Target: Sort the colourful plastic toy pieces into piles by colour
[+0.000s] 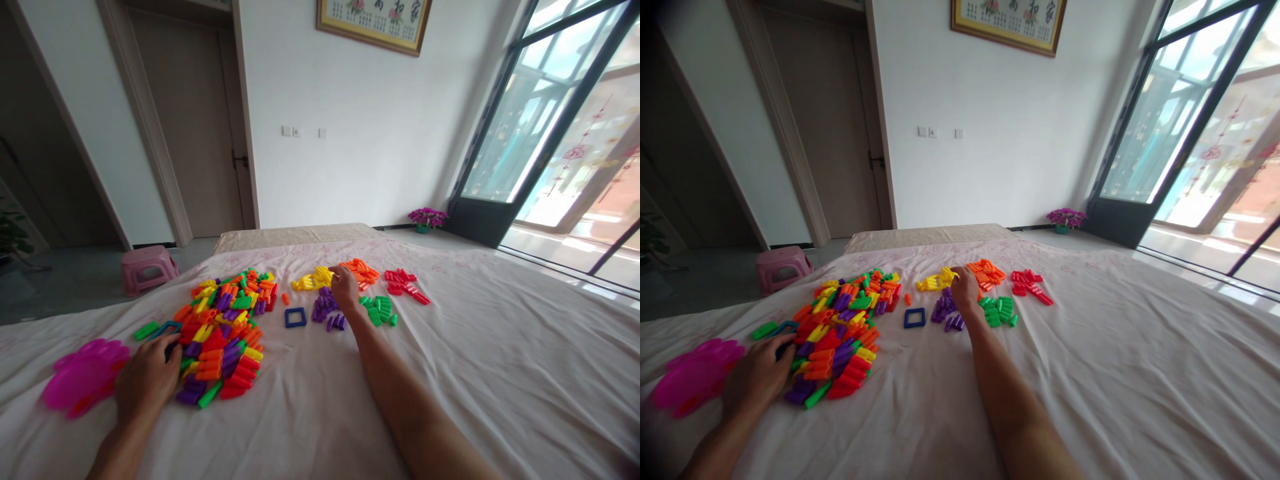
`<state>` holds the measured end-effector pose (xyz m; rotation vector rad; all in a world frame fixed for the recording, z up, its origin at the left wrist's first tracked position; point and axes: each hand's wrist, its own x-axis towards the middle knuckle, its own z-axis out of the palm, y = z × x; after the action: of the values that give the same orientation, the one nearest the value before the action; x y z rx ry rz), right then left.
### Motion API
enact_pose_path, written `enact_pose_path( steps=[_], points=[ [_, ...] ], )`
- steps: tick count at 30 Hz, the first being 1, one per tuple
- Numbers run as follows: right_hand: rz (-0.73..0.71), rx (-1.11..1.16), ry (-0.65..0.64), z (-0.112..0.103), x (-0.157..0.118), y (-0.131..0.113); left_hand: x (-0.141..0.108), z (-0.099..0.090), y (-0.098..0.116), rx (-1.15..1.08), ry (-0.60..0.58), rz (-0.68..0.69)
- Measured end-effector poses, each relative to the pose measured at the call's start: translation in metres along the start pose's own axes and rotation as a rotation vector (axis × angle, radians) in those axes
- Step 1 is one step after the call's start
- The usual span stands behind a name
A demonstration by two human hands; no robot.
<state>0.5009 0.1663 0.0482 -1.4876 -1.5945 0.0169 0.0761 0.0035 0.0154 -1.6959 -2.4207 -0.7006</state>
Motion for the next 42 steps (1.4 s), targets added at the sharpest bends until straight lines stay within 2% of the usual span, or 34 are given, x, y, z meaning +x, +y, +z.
enact_pose_path(
  steps=[6, 11, 18, 29, 36, 42],
  points=[
    [-0.247, 0.019, -0.333, 0.019, -0.027, -0.050, 0.000, 0.000, 0.000, 0.001, -0.007, -0.015],
    [-0.330, -0.020, -0.485, 0.022, -0.043, -0.068, 0.000, -0.003, 0.003, 0.004, -0.006, -0.025],
    [-0.374, -0.046, -0.541, 0.018, -0.048, -0.078, 0.000, -0.002, 0.003, 0.012, -0.003, -0.022],
    [-0.617, 0.003, -0.659, 0.036, -0.069, -0.088, 0.000, -0.002, 0.002, 0.010, 0.002, -0.015],
    [-0.664, -0.009, -0.709, 0.043, -0.074, -0.085, 0.000, -0.002, 0.001, 0.019, 0.008, -0.012],
    [-0.708, 0.017, -0.699, 0.042, -0.073, -0.085, 0.001, -0.001, 0.001, 0.012, -0.007, -0.016]
  ],
)
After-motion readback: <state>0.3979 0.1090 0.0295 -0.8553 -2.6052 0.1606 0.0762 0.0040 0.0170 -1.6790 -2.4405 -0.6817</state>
